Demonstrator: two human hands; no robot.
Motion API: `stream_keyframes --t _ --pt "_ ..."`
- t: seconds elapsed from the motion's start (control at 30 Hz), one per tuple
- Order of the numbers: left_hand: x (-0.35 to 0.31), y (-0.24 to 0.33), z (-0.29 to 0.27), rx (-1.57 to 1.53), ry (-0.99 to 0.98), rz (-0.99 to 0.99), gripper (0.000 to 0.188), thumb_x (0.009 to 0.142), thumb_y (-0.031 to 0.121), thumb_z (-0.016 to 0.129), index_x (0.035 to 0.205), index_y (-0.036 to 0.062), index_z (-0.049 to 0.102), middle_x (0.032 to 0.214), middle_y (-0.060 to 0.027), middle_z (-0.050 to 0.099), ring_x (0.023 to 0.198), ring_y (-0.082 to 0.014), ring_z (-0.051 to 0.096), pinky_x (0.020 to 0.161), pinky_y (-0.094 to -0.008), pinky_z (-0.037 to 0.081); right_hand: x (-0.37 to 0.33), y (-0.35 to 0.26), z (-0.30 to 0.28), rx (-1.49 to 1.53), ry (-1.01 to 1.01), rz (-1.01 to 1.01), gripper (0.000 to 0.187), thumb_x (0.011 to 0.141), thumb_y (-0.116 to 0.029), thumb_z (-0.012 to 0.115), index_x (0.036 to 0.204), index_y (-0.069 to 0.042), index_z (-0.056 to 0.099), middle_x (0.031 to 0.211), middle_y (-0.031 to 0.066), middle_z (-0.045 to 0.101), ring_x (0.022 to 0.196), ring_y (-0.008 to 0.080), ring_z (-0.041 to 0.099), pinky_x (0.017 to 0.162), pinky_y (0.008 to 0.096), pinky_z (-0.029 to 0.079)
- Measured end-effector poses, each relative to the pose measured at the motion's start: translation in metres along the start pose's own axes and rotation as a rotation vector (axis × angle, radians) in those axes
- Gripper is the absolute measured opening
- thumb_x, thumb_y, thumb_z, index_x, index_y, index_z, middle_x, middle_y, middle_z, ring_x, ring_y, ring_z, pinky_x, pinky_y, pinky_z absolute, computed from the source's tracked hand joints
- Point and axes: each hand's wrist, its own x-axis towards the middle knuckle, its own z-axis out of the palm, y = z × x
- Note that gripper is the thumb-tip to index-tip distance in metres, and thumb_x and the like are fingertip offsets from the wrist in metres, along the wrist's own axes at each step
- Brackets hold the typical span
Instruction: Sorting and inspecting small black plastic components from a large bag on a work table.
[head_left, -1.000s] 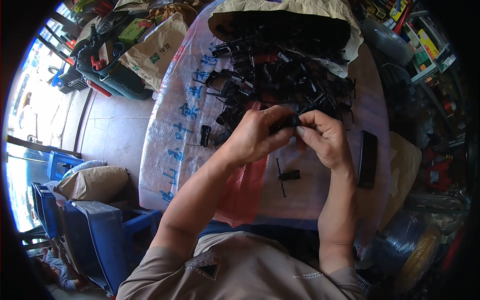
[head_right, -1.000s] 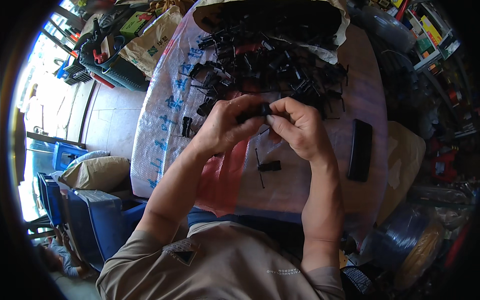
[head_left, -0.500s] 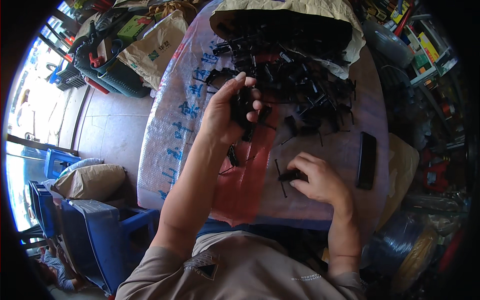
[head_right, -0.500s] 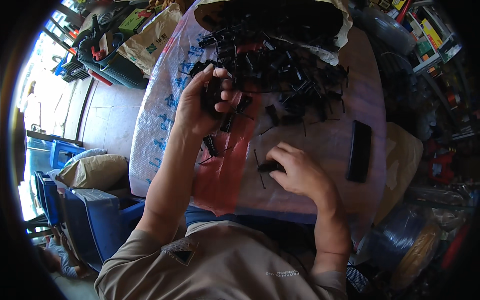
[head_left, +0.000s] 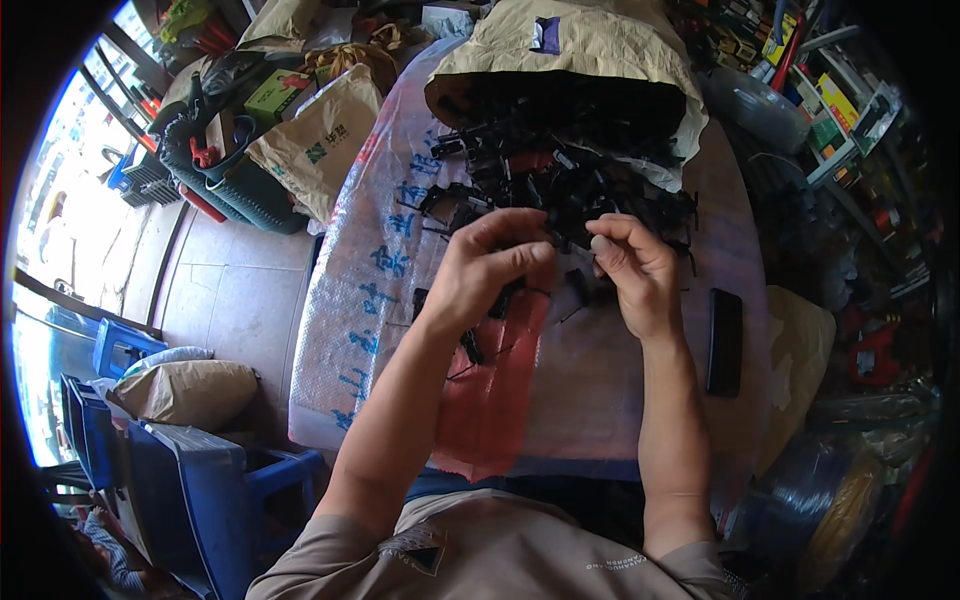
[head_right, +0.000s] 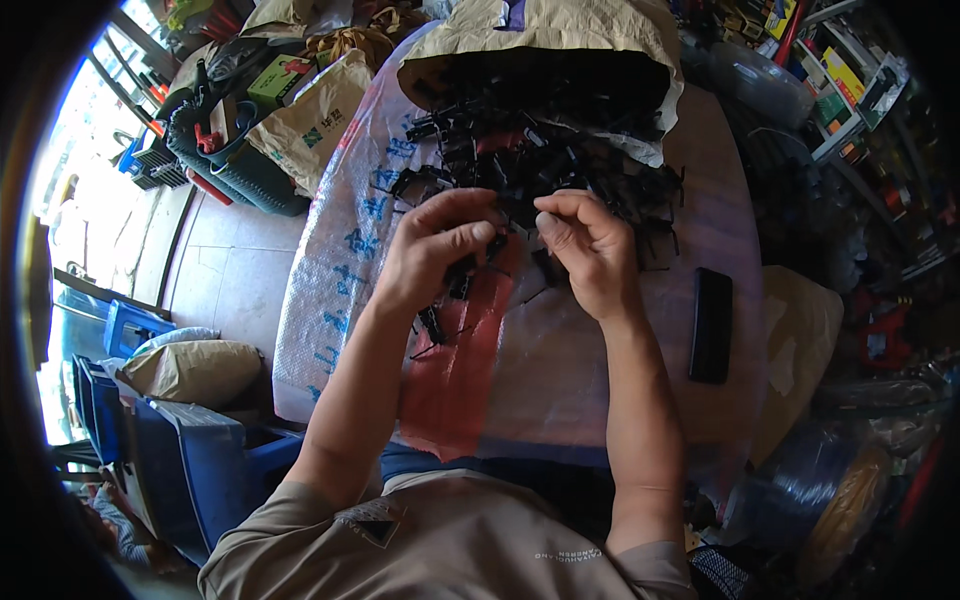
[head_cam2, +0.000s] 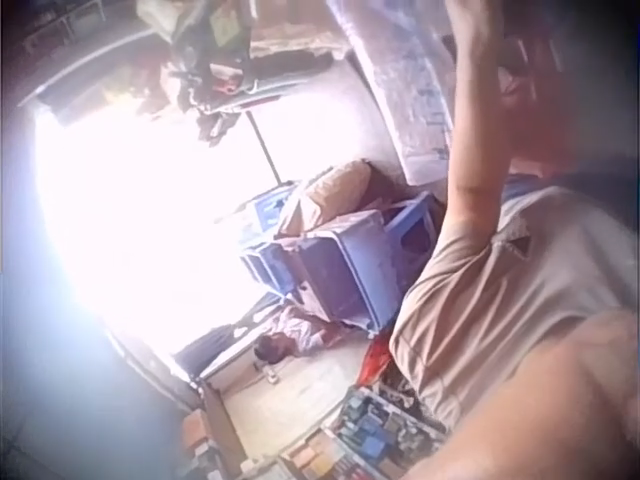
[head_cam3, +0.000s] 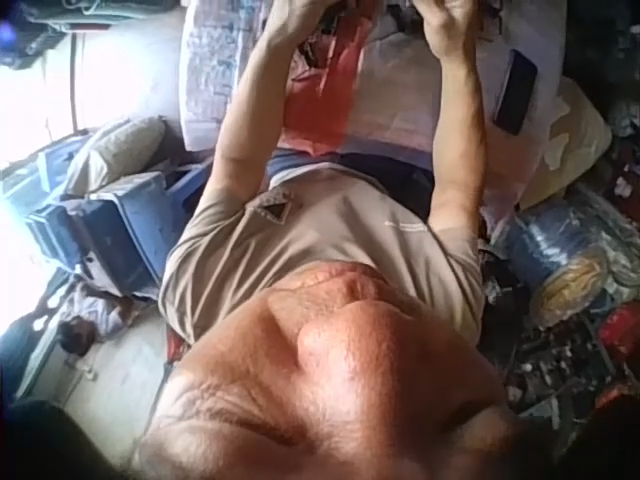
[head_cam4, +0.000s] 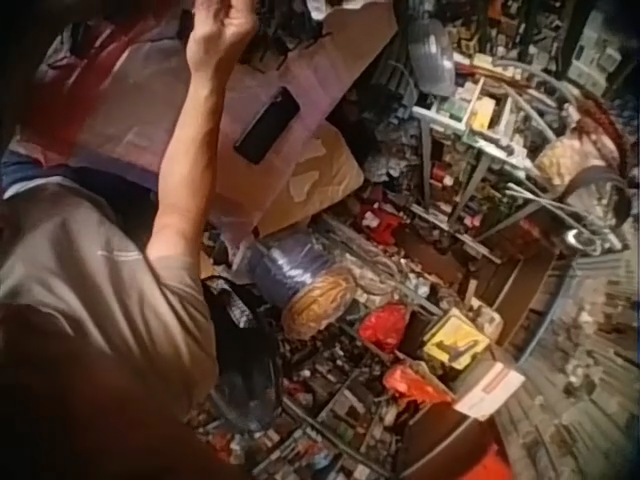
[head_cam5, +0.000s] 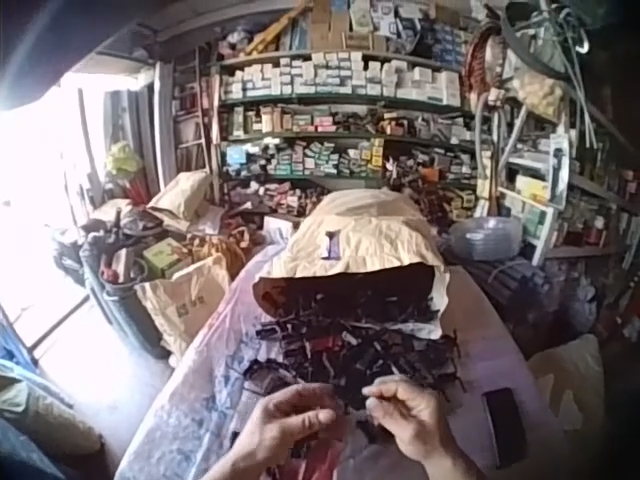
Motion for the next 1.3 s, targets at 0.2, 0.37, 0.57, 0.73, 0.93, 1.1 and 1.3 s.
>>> stream_keyframes --t 0.2,0.37,0.57,0.73,0.93,1.1,1.3 --pt "-0.008 0.002 0.012 0.509 -0.008 0.095 0.051 0.081 0.024 0.078 0.120 -0.0034 0.060 0.095 -0.0107 0.068 0.083 -0.0144 0.064 0.074 -0.0279 0.052 -0.005 0.005 -0.004 -0.138 -0.021 -0.084 0.014 0.091 -0.004 0.063 0.103 0.000 0.069 0.107 0.0030 0.059 0.089 0.0083 0.055 0.076 0.0195 0.044" --pt "-0.009 -0.004 0.020 0.638 -0.053 0.270 0.028 0.083 0.012 0.072 0.105 -0.0029 0.062 0.091 -0.0172 0.067 0.083 -0.0231 0.068 0.073 -0.0319 0.052 -0.008 0.002 -0.003 -0.120 -0.078 0.000 0.018 0.093 -0.006 0.060 0.107 0.001 0.068 0.109 0.0041 0.059 0.091 0.0092 0.056 0.078 0.0214 0.045" --pt "-0.010 -0.014 0.024 0.606 0.031 0.352 0.019 0.083 0.006 0.066 0.100 -0.0028 0.062 0.087 -0.0169 0.067 0.080 -0.0286 0.068 0.071 -0.0333 0.052 -0.012 0.010 0.001 -0.026 -0.083 -0.025 0.017 0.091 -0.003 0.060 0.107 0.000 0.065 0.109 0.0024 0.058 0.086 0.0066 0.055 0.074 0.0215 0.046" --pt "-0.009 -0.023 0.033 0.632 0.099 0.394 0.015 0.083 0.004 0.065 0.097 -0.0016 0.063 0.084 -0.0162 0.066 0.077 -0.0292 0.067 0.068 -0.0333 0.052 -0.015 0.016 0.003 0.024 -0.029 0.007 0.013 0.090 -0.002 0.061 0.104 0.000 0.063 0.102 0.0011 0.059 0.079 0.0057 0.056 0.069 0.0207 0.046" --pt "-0.011 -0.022 0.032 0.721 0.113 0.459 0.011 0.083 0.004 0.066 0.094 -0.0001 0.063 0.080 -0.0124 0.065 0.073 -0.0226 0.065 0.065 -0.0310 0.050 -0.015 0.020 -0.001 0.130 -0.083 0.029 0.013 0.091 0.000 0.059 0.103 -0.001 0.063 0.098 0.0009 0.060 0.076 0.0061 0.056 0.066 0.0215 0.048" --pt "-0.011 -0.021 0.032 0.767 0.111 0.508 0.010 0.084 0.003 0.065 0.093 -0.0007 0.062 0.079 -0.0109 0.064 0.072 -0.0182 0.065 0.065 -0.0288 0.050 -0.015 0.013 -0.001 0.107 -0.092 0.063 0.016 0.091 0.001 0.058 0.105 0.000 0.063 0.103 0.0025 0.059 0.076 0.0070 0.058 0.067 0.0214 0.049" --pt "-0.010 -0.023 0.032 0.795 0.114 0.538 0.010 0.084 0.002 0.065 0.093 0.0000 0.062 0.079 -0.0113 0.063 0.071 -0.0207 0.065 0.064 -0.0296 0.050 -0.016 0.013 -0.002 0.095 -0.107 0.059 0.016 0.090 0.002 0.057 0.105 0.001 0.063 0.104 0.0032 0.058 0.077 0.0071 0.057 0.068 0.0215 0.049"
